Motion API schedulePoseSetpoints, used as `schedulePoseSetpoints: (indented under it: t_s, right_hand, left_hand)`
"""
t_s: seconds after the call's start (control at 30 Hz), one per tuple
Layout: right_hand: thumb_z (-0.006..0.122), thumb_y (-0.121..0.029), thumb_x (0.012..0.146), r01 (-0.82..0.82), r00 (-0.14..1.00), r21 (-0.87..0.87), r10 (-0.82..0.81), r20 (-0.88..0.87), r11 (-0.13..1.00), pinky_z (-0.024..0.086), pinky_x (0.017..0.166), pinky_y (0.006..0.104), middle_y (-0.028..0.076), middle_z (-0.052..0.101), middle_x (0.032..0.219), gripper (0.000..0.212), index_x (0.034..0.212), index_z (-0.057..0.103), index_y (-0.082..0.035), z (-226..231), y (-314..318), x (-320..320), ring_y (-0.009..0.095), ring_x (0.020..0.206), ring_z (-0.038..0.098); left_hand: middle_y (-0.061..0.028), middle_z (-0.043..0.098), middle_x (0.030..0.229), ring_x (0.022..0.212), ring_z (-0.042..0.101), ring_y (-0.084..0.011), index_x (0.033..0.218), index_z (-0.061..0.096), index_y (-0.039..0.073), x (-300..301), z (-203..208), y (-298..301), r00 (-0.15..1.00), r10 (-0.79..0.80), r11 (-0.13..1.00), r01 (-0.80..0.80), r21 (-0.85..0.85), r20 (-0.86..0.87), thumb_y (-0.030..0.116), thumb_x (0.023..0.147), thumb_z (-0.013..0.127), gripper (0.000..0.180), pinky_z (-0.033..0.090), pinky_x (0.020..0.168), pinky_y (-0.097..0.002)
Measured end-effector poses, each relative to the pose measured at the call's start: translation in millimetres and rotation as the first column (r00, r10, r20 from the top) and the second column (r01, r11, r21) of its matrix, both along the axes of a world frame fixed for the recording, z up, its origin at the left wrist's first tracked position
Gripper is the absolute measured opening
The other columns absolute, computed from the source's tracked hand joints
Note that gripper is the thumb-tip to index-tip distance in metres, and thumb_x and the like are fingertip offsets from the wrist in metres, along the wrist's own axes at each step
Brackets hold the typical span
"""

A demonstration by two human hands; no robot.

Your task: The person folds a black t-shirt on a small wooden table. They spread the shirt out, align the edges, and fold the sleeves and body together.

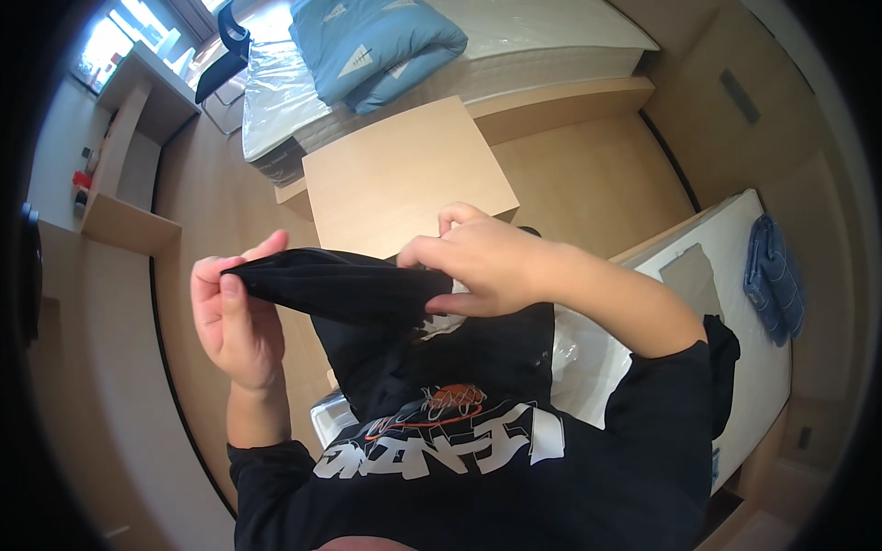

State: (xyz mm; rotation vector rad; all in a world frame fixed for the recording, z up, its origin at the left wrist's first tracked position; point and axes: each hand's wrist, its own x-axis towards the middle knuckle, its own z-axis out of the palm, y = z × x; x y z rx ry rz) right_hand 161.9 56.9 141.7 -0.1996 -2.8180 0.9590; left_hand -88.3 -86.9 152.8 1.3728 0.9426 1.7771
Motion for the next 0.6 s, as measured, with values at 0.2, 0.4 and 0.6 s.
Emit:
schedulePoseSetpoints:
  t_s: [0.2,0.4,0.6]
  right_hand:
    - [0.071,-0.019,0.084,-0.088,0.995,0.120,0.082,0.055,0.989,0.033,0.093,0.0382,0.003,0.059,0.072,0.013,0.091,0.064,-0.011,3.8,-10.6,14.3,0.022,0.080,0.057]
    - [0.068,-0.024,0.086,-0.018,0.998,0.173,0.008,0.059,0.985,0.033,0.091,0.0404,0.003,0.056,0.085,0.015,0.081,0.067,-0.010,-5.3,-26.4,28.3,0.022,0.094,0.050]
    - [0.067,-0.028,0.088,0.167,0.984,0.210,-0.176,0.025,0.963,0.040,0.080,0.0412,0.008,0.054,0.082,0.028,0.073,0.065,-0.005,-20.9,-26.2,36.8,0.026,0.088,0.051]
  left_hand:
    - [-0.0365,0.057,0.122,0.111,0.062,-0.0316,0.115,0.047,0.000,-25.8,1.8,-5.9,0.998,0.053,0.995,-0.050,0.087,-0.031,0.015,0.104,0.041,0.019,0.046,0.100,-0.0402]
    - [-0.0370,0.055,0.124,0.111,0.062,-0.0309,0.118,0.047,0.001,-44.3,-4.4,-14.0,0.998,0.019,0.995,-0.014,0.095,-0.052,0.015,0.104,0.040,0.021,0.047,0.099,-0.0402]
    - [-0.0340,0.055,0.127,0.104,0.064,-0.0400,0.120,0.046,0.001,-47.1,-7.7,-23.2,0.997,-0.043,0.993,0.051,0.110,-0.069,0.017,0.105,0.037,0.023,0.049,0.095,-0.0482]
